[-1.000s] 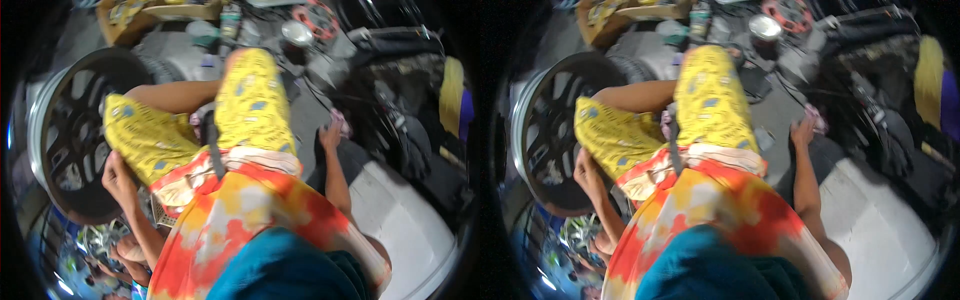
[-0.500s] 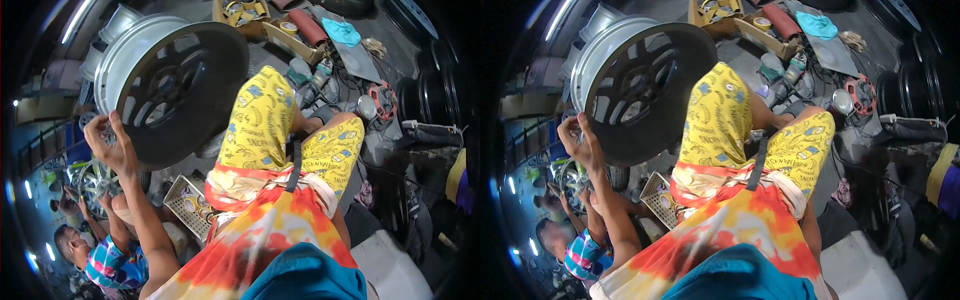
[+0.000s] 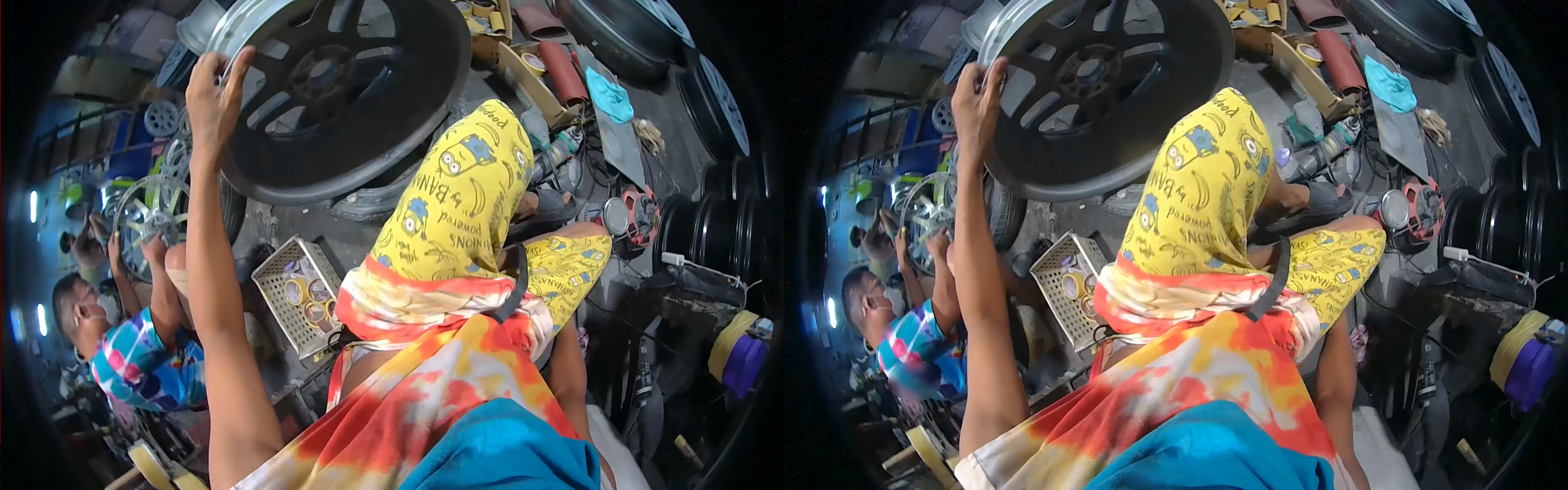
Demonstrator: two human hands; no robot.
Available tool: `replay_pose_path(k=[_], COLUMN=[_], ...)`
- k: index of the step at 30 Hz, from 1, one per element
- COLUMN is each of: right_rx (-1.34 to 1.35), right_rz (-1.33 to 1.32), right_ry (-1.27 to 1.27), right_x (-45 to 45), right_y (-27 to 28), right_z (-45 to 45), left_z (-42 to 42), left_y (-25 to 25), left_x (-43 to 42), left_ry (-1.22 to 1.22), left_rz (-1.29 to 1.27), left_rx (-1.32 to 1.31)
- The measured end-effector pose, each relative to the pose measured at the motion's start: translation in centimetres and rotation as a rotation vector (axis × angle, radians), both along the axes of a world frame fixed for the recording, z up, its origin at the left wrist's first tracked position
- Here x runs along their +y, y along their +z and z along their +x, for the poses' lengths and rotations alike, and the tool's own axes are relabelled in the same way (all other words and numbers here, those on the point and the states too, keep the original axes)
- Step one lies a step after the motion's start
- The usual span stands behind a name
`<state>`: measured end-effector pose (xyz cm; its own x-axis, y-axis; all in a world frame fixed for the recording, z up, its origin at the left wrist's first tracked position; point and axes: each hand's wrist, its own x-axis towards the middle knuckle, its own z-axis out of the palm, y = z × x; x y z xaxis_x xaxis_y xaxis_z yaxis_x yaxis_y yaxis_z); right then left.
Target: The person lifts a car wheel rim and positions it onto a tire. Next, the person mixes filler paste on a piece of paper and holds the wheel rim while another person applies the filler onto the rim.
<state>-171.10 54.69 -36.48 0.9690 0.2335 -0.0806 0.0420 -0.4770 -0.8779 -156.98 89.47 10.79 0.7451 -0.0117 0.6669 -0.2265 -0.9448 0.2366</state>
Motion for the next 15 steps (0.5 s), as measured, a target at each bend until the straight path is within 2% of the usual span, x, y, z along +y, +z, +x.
replay_pose_path(k=[2,6,8,9,10,12,13,14,15], right_rx=[-0.11,-0.227,-0.294,-0.322,-0.334,-0.328,-0.323,-0.32,-0.32], right_rz=[-0.447,-0.769,-0.94,-1.04,-1.156,-1.134,-1.127,-1.121,-1.114], right_ry=[0.04,-0.087,-0.266,-0.405,-0.59,-0.579,-0.572,-0.564,-0.556], right_x=[3.1,9.5,12.7,14.2,15.6,15.8,18.5,19.2,17.7], right_y=[-2.5,-6.9,-8.7,-9.7,-11.0,-12.8,-15.9,-18.4,-18.6], right_z=[-1.3,-3.4,-4.3,-4.9,-5.3,-8.5,-8.1,-9.3,-10.4], left_z=[1.2,2.3,2.6,3.5,4.0,4.5,3.5,3.8,4.7], left_y=[0.5,1.8,2.1,1.7,1.8,2.1,2.8,2.7,2.2], left_x=[1.0,2.7,2.6,3.7,4.4,5.3,2.6,3.2,4.6], left_ry=[-0.006,0.11,0.137,0.13,0.14,0.211,0.226,0.234,0.227], left_rz=[0.059,-0.037,-0.309,-0.079,-0.068,-0.12,-0.346,-0.341,-0.32], left_rx=[-0.047,0.121,0.219,0.075,0.073,0.179,0.257,0.251,0.241])
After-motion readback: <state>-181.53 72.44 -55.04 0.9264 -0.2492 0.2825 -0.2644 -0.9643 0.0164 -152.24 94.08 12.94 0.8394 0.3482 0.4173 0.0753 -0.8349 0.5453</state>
